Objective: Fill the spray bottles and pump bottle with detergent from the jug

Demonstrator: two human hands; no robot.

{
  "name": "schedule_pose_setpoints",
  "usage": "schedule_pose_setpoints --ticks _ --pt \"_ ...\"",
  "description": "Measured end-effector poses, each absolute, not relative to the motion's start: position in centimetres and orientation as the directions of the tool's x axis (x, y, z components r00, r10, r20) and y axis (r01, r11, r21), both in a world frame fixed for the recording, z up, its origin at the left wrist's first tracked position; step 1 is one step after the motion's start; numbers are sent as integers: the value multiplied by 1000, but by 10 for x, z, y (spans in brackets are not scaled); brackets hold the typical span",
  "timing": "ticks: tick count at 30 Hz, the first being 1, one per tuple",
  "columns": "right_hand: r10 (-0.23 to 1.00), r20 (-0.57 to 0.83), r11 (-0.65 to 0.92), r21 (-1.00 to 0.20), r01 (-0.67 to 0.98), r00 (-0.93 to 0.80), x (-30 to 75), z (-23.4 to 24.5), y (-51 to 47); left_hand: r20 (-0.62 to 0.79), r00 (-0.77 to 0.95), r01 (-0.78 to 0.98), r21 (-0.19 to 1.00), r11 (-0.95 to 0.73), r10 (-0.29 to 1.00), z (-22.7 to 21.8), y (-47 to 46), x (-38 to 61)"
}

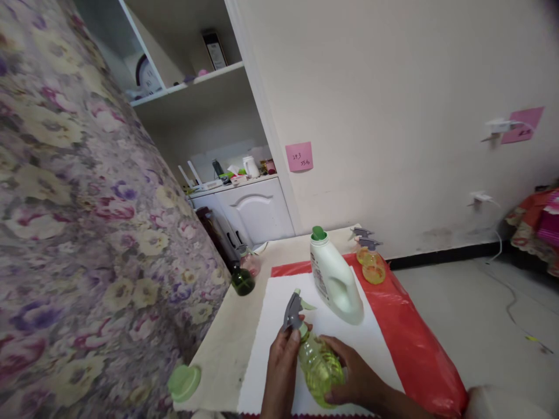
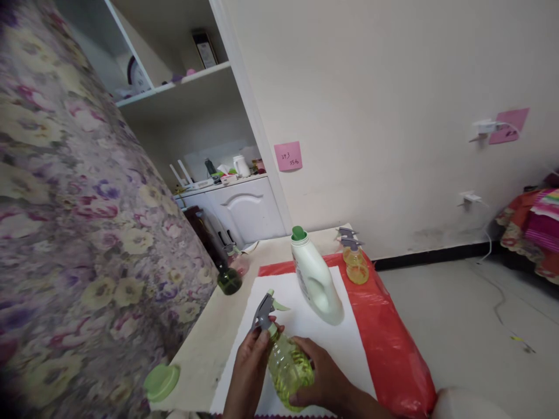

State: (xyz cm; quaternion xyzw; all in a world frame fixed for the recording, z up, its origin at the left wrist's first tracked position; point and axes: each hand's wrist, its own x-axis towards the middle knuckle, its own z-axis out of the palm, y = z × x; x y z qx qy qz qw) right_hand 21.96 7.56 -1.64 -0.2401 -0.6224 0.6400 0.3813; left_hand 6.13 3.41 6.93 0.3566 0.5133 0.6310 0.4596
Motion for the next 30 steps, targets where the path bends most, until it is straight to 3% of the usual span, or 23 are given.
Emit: schedule_pose_setpoints --ticks 6,11,21,30 --pt "726 219 -19 -941 -337 -652 217 -14 74 -7 -318 -191 980 -57 948 69 36 62" --pt "710 201 -78 -930 -358 -675 218 -14 75 40 -262 -237 966 -105 964 74 36 62" --pt "651 216 -105 -924 -368 -728 219 -6 75 -3 -167 -288 956 -45 986 77 25 62" --pt "678 192 -83 -939 -333 -709 220 -7 74 -46 -315 -304 951 -54 948 76 30 69"
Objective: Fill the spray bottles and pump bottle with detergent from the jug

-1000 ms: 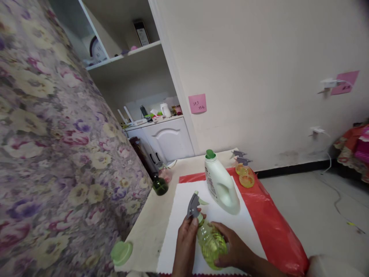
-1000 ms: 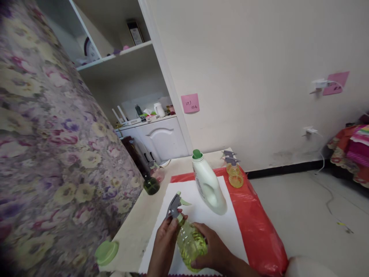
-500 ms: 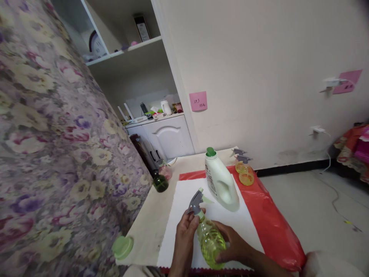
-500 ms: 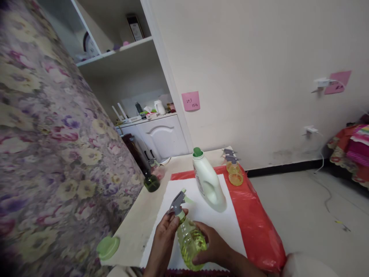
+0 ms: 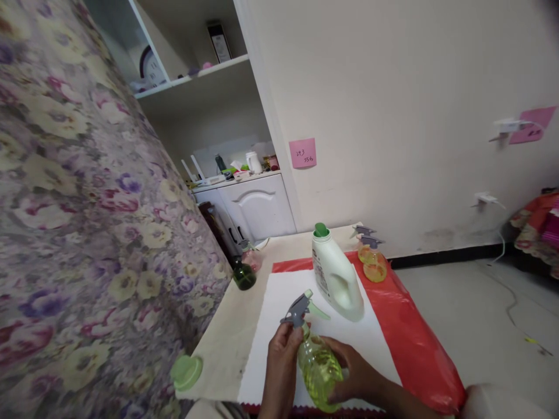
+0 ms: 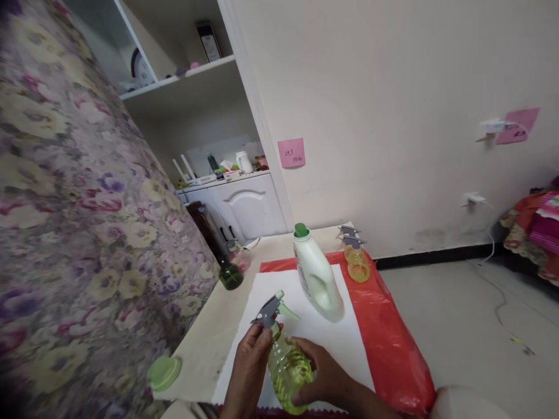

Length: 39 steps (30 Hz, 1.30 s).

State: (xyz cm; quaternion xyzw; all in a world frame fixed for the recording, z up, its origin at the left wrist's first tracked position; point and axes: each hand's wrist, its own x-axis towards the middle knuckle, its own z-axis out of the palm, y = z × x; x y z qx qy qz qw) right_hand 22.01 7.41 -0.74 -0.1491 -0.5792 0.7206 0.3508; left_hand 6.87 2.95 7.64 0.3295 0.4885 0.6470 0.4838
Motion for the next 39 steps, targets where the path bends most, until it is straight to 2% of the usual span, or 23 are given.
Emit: schedule_pose_setpoints --ticks 6,11,16,21,26,29,35,39 --pt "652 165 -155 -926 -343 -740 220 -5 73 -38 -256 -397 915 -69 966 81 30 65" --pt "617 184 -190 -908 -372 -765 222 3 72 -28 -253 -348 935 -64 967 82 30 64" --pt "653 174 -179 -910 -374 -737 224 2 71 -15 -222 -304 951 -54 975 77 30 66" --pt "626 224 -218 -870 -443 -747 221 6 71 -31 -240 -378 924 -64 970 73 32 66" --pt "676 236 -234 -830 -506 -698 223 15 70 -3 -227 -412 906 -93 974 73 36 63" --pt "673 225 -294 -792 -534 -704 223 15 67 -5 -228 -437 894 -98 974 75 38 64" --pt "627 141 -513 -665 -542 -766 215 9 60 21 -198 -509 852 -121 980 78 40 67" --pt "626 105 -567 -619 -543 -773 211 14 58 36 -196 -541 830 -139 980 83 38 69"
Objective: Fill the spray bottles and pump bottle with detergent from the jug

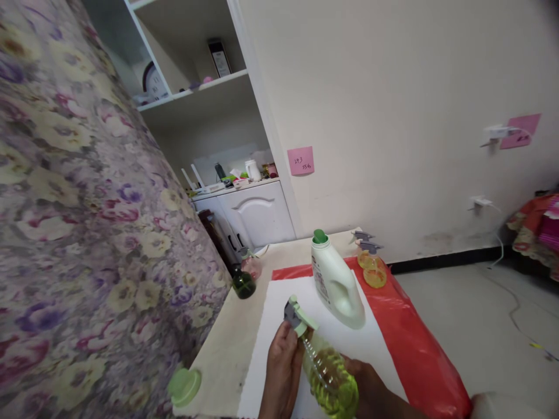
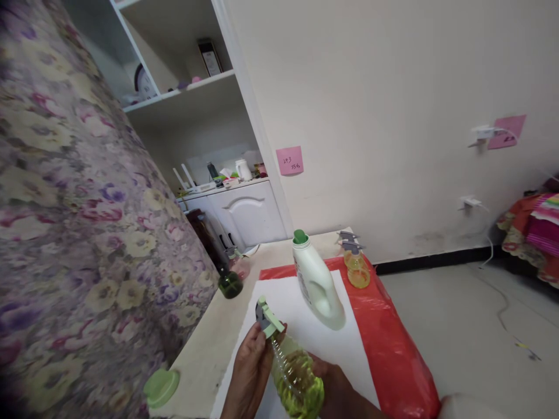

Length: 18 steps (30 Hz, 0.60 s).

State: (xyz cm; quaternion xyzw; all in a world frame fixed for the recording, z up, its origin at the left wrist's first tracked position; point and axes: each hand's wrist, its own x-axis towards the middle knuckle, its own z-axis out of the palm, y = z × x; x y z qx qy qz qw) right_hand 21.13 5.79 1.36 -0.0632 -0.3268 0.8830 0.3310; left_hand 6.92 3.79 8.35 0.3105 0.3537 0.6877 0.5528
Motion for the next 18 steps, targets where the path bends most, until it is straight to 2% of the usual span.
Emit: schedule_pose_setpoints --ticks 7,10,13,18 --pt "597 2 -652 -580 -488 -802 209 9 55 64 -215 -463 872 -159 975 88 30 74" --pt "612 -52 -702 -495 -512 -789 204 -3 55 91 -219 -466 865 -186 971 85 30 78" --pt "565 -62 -776 -378 -504 -823 200 -14 57 90 -269 -464 860 -211 959 82 32 81" --pt "589 -66 -773 -337 -538 -806 201 -20 59 69 -302 -508 832 -222 951 80 34 82"
